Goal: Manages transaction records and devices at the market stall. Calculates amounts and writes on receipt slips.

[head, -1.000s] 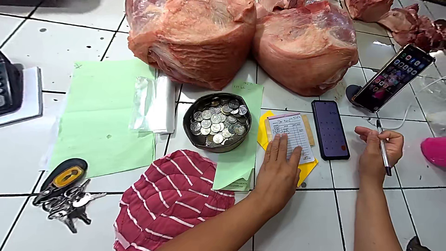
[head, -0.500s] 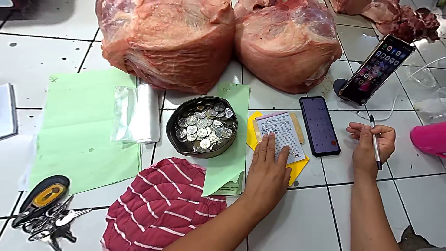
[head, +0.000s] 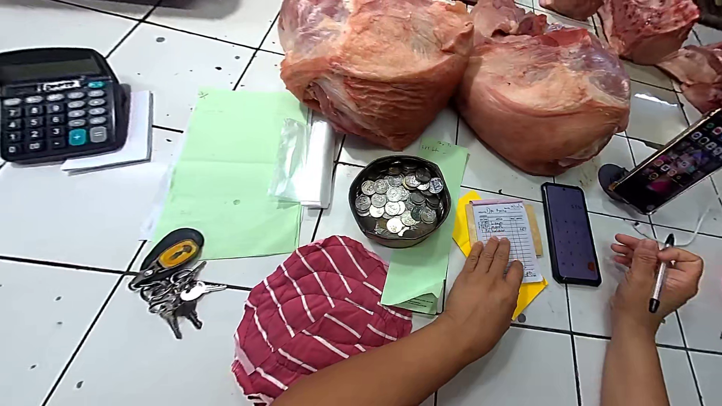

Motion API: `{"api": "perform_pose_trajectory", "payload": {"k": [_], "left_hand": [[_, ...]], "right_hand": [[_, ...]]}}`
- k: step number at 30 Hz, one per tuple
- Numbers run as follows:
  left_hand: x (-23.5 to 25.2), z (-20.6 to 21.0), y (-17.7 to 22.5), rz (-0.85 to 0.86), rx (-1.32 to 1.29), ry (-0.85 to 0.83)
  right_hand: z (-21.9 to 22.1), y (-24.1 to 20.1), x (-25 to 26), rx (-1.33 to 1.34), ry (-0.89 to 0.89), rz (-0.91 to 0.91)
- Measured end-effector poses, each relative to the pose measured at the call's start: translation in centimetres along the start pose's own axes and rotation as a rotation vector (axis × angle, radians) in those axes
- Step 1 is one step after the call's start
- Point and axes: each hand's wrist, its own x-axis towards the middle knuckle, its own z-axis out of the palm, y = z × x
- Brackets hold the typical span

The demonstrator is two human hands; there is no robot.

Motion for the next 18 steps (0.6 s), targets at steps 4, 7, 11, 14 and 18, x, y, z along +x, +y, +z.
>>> {"api": "perform_pose_trajectory", "payload": {"k": [4, 7, 11, 14, 18], "left_hand": [[0.0, 0.2, -0.1, 0.029, 0.016, 0.010], [-0.1, 0.7, -0.1, 0.041, 0.027, 0.061], [-0.1, 1.2, -0.5, 0.051, 0.048, 0.098], [-0.1, 1.2, -0.8, 0.053, 0.049, 0.082], [0.1, 1.2, -1.1, 0.069, 0.072, 0.079]], "right_hand": [[0.3, -0.3, 0.0, 0.000, -0.069, 0.039], [0.3, -0.3, 0.0, 0.004, -0.076, 0.052], [0.2, -0.3, 0.3, -0.065, -0.020, 0.087], [0.1, 0.1, 0.3, -0.095, 0.013, 0.063], [0.0, 0.4, 0.4, -0.046, 0.057, 0.086]]}}
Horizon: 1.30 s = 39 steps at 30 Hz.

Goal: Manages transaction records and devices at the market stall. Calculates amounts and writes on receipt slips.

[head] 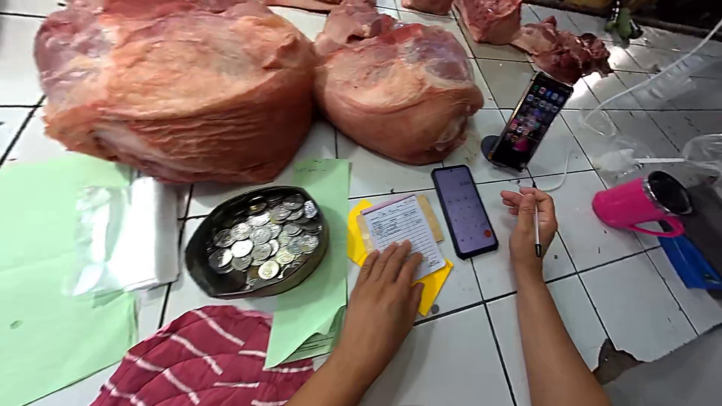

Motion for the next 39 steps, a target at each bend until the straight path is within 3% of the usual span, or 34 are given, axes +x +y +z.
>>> {"api": "perform_pose_trajectory", "payload": {"k": [18, 30, 39], "left_hand": [[-0.1, -0.7, -0.5, 0.017, 0.037, -0.037], [-0.1, -0.8, -0.2, 0.031, 0.014, -0.029], [0.2, -0.8, -0.3, 0.035, -0.026, -0.015]], "right_hand": [[-0.5, 0.6, 0.0, 0.082, 0.027, -0.061], [-0.5, 0.6, -0.4, 0.056, -0.206, -0.153], [-2.1, -0.5, -0.6, -0.202, -0.383, -0.303]]}}
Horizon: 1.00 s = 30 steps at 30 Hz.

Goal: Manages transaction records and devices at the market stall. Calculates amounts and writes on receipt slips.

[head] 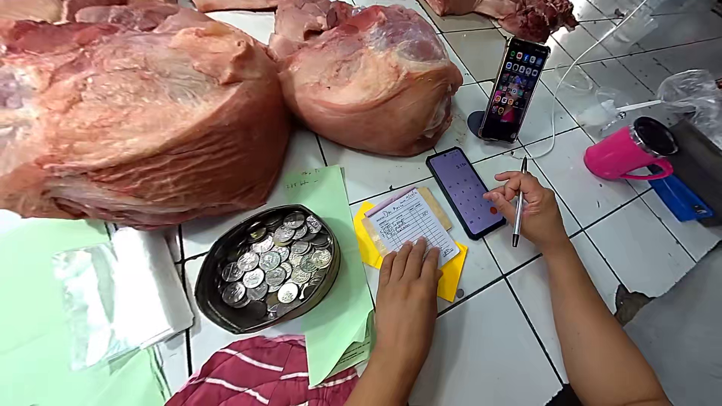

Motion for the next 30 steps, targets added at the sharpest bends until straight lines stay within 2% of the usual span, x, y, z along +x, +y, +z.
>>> {"api": "perform_pose_trajectory", "payload": {"k": [6, 13, 19, 26, 30], "left_hand": [[0.3, -0.1, -0.1, -0.010, -0.020, -0.001], [0.2, -0.1, -0.1, -0.009, -0.017, -0.007], [0.1, 0.0, -0.1, -0.014, -0.004, -0.007], [0.0, 0.1, 0.0, -0.014, 0.007, -0.012], [0.0, -0.1, 0.0, -0.020, 0.010, -0.027]], "right_hand": [[0.2, -0.5, -0.3, -0.100, -0.069, -0.022], [1.2, -0.9, -0.1, -0.021, -0.027, -0.072], [2.1, -0.8, 0.3, -0.086, -0.113, -0.049], [0.0, -0.7, -0.2, 0.082, -0.035, -0.046], [-0.8, -1.1, -0.9, 0.134, -0.103, -0.065]]}}
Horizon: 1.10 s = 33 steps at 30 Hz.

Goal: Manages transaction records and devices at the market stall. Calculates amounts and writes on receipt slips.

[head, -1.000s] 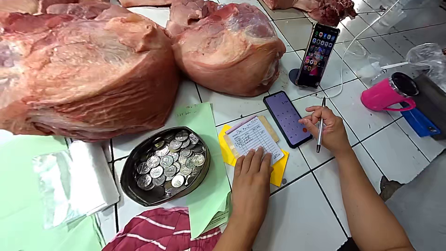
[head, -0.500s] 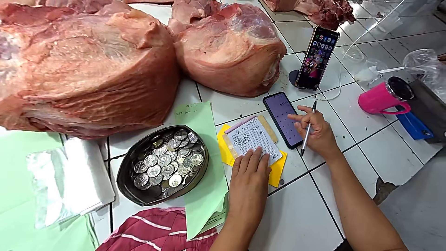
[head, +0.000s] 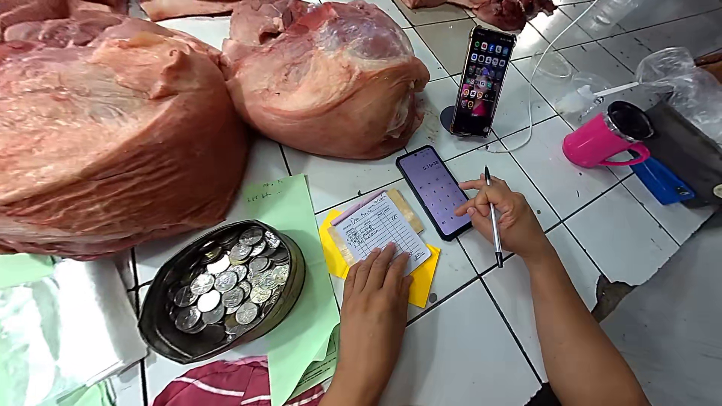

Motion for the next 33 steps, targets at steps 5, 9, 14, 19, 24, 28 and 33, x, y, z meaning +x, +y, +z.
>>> {"api": "perform_pose_trajectory", "payload": {"k": [5, 9, 14, 19, 24, 28, 33], "left_hand": [[0.0, -0.1, -0.1, 0.002, -0.007, 0.006], [0.1, -0.1, -0.1, -0.002, -0.020, 0.010], [0.1, -0.1, 0.0, -0.005, -0.047, 0.021], [0.2, 0.0, 0.0, -0.003, -0.089, 0.052], [0.5, 0.1, 0.0, 0.007, -0.071, 0.076], [0.6, 0.0, -0.1, 0.018, -0.039, 0.079], [0.4, 0.4, -0.1, 0.022, 0.002, 0.092]], "right_hand": [[0.2, -0.2, 0.1, -0.048, -0.111, -0.001], [0.3, 0.2, 0.1, -0.024, -0.076, 0.031], [0.3, -0.8, 0.3, -0.232, -0.028, 0.259], [1.8, -5.1, 1.2, -0.495, -0.223, 0.593], [4.2, -5.2, 1.0, -0.649, -0.178, 0.503], [4.6, -4.3, 1.5, -0.623, -0.094, 0.514], [4.3, -3.3, 1.9, -0.571, -0.047, 0.516]]}}
